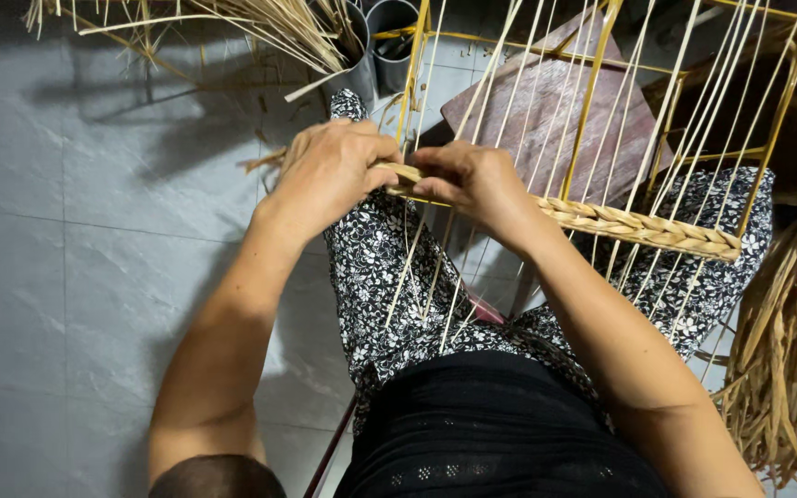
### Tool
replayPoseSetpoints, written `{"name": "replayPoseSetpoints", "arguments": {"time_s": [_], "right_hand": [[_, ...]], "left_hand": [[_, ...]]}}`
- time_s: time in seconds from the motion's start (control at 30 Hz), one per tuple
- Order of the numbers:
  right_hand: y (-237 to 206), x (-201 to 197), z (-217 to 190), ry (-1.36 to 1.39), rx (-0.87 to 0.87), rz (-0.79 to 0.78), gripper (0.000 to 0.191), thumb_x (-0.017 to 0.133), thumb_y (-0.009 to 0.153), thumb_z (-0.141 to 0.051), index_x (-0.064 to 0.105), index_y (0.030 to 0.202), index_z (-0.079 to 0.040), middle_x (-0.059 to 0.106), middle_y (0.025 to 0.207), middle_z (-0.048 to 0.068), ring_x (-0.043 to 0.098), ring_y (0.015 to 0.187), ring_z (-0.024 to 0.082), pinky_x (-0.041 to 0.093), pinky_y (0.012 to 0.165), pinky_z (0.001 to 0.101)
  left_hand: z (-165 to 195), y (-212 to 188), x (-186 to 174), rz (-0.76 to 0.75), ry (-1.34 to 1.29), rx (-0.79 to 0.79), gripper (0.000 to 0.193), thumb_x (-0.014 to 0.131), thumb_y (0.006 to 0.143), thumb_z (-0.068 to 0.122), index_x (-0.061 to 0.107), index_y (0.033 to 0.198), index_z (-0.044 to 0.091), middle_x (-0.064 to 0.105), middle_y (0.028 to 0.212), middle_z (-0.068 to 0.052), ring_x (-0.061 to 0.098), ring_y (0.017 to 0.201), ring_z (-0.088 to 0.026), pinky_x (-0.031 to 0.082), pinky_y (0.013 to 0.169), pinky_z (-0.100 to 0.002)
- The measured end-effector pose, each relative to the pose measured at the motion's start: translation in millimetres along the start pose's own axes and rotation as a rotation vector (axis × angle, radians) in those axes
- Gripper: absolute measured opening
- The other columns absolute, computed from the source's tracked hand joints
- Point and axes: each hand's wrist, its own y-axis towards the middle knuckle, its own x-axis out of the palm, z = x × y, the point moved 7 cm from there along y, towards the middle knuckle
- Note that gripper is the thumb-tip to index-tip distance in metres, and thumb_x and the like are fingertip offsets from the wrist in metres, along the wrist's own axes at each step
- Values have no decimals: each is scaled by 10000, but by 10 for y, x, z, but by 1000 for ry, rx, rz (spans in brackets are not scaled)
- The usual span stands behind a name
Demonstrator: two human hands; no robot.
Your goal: The person sits on the floor with a bamboo frame across their lap and weaves dried palm leaf strips over and under the vertical warp sticks, braiding a horizontal band across the frame. They pull each strip tight, tuck the ends, and at the end reach for more palm leaf material from the pile beside them.
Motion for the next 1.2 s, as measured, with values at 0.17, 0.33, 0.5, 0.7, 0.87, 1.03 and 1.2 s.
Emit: {"name": "replayPoseSetpoints", "arguments": {"time_s": [0.17,0.33,0.5,0.7,0.87,1.03,1.2], "right_hand": [[70,165,170,-85,172,-92,169,783,904,-171,763,1034,-65,780,925,99,752,769,196,598,701,321],[16,230,354,130,373,-75,111,686,972,-132,668,1031,-40,766,876,80,765,791,132,621,686,284],[14,214,376,235,272,-11,119,655,1011,-80,580,1080,-18,722,904,62,719,815,125,602,673,284],[6,247,520,543,502,-77,54,557,1037,-66,508,1058,-75,696,839,35,627,643,81,499,526,236],[67,275,544,458,534,-116,23,571,1037,-63,572,1056,-49,700,823,43,613,617,80,486,505,237],[121,334,550,400,538,-89,78,647,997,-92,666,988,-17,721,795,47,681,663,73,590,587,245],[119,324,432,170,458,-83,115,697,987,-128,693,943,-22,742,770,41,710,689,93,581,622,277]], "left_hand": [[279,-192,-463,415,170,206,187,836,853,238,777,998,137,666,951,-11,589,966,-250,481,791,-416],[117,-114,-18,216,-22,-32,153,742,998,231,776,931,98,701,820,-109,670,714,-263,529,647,-410],[-507,132,967,-351,-778,-604,241,523,978,176,716,1007,36,702,607,-100,590,412,-166,460,379,-328],[-605,365,691,253,-664,-207,325,626,1007,265,798,927,0,801,813,-78,714,692,-96,561,620,-245],[-483,176,491,133,-1356,-300,464,523,1039,402,739,996,-6,760,856,-116,718,700,-132,601,648,-251],[-175,35,137,261,-1120,-114,420,547,1073,366,765,1103,8,768,1143,-112,729,802,-121,614,709,-249],[101,-55,5,395,-417,170,252,700,1049,153,689,1269,29,711,1279,-131,748,1087,-258,644,850,-341]]}}
